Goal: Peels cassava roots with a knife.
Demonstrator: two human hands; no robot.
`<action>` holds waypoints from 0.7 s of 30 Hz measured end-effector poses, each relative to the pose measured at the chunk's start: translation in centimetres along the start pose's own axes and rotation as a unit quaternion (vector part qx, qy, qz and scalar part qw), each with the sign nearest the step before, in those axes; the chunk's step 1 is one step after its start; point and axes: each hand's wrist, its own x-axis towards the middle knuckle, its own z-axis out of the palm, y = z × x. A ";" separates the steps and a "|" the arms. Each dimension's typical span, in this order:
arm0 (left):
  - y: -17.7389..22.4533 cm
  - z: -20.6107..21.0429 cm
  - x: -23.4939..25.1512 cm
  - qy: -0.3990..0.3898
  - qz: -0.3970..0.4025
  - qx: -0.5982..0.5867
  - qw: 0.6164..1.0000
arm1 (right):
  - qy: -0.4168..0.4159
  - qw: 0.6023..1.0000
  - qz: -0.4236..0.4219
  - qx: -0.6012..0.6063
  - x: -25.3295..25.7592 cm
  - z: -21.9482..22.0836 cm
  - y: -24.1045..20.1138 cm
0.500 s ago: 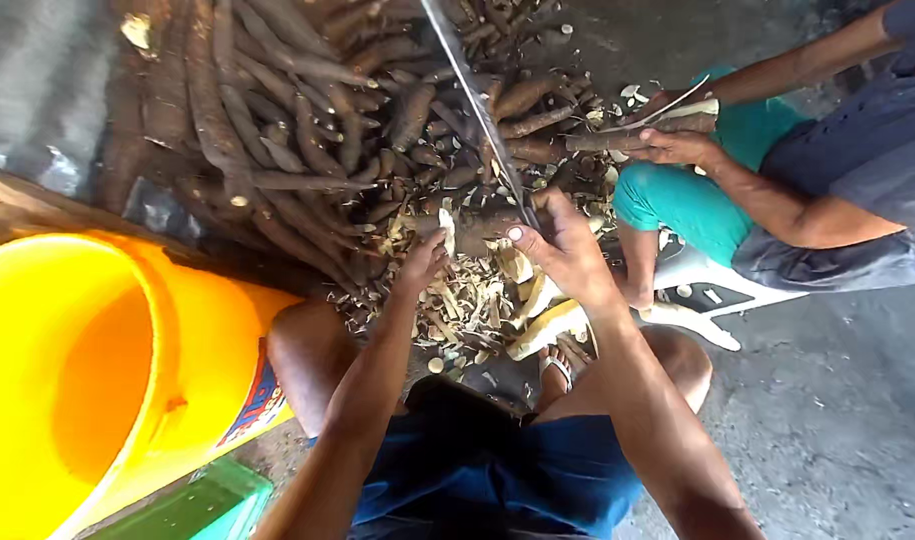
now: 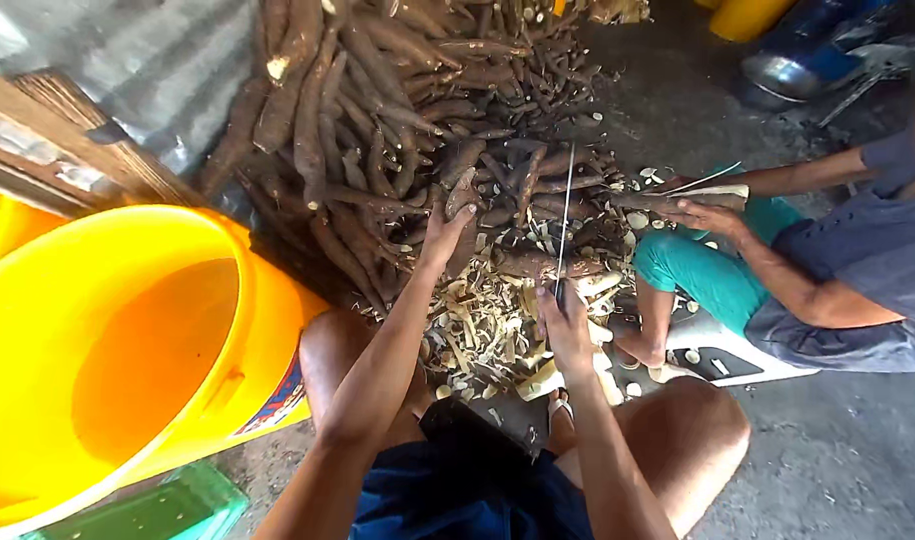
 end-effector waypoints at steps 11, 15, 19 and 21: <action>1.7 5.6 -11.3 -0.196 -0.165 -0.247 0.934 | 0.088 0.958 0.216 0.167 -11.2 2.0 3.5; 0.6 7.2 -11.9 -0.189 -0.233 -0.287 0.910 | 0.083 0.964 0.209 0.145 -12.2 0.6 5.4; -0.7 7.7 -11.5 -0.176 -0.243 -0.277 0.913 | 0.087 0.977 0.166 0.103 -11.9 -0.5 5.9; -1.1 7.6 -11.3 -0.166 -0.259 -0.274 0.911 | 0.108 0.982 0.140 0.066 -11.9 -0.6 6.3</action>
